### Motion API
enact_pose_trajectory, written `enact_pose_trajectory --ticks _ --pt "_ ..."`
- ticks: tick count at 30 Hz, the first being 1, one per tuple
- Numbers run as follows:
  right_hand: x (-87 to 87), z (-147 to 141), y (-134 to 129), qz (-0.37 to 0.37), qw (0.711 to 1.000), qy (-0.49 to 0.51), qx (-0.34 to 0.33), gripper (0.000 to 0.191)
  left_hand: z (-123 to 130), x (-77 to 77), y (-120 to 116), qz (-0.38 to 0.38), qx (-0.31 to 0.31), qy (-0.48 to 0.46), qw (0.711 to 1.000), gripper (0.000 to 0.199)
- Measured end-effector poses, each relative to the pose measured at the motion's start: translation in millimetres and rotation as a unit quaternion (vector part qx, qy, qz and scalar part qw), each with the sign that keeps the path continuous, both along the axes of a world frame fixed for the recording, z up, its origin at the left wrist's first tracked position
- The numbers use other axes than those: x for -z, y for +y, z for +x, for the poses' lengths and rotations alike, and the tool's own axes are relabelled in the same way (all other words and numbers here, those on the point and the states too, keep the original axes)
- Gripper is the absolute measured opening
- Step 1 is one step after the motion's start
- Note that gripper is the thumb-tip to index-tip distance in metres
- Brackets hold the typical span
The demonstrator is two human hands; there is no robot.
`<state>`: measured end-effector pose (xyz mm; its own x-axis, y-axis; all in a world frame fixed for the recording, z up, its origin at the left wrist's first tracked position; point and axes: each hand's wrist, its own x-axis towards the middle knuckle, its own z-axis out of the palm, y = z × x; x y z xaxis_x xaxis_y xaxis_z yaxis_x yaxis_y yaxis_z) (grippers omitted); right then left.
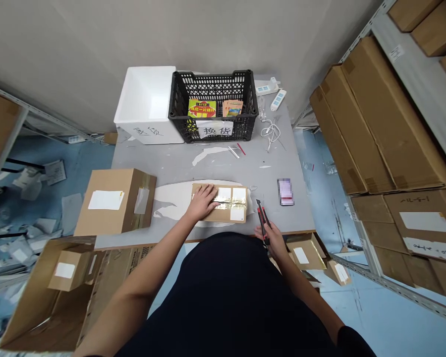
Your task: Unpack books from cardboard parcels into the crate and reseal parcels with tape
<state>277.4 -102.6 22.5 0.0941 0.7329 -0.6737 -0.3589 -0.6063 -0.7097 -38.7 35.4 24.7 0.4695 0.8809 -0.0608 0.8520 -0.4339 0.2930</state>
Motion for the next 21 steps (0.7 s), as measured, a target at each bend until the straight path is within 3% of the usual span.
enact_pose_trajectory --ticks 5,12,17,21 --pt "11.8 -29 20 -0.046 0.997 0.068 -0.007 0.061 -18 -0.3 20 -0.012 -0.15 -0.012 0.989 0.064" --pt "11.8 -50 54 0.038 0.999 -0.003 0.005 0.055 -39 -4.1 13 -0.064 -0.223 -0.099 0.968 0.058" --pt "8.2 -57 113 0.102 0.995 0.004 0.021 0.046 -46 -10.5 -14 -0.125 -0.288 -0.079 0.946 0.053" --pt "-0.5 -74 175 0.153 0.988 0.02 0.012 0.039 -31 -9.8 -44 -0.195 -0.297 -0.053 0.933 0.046"
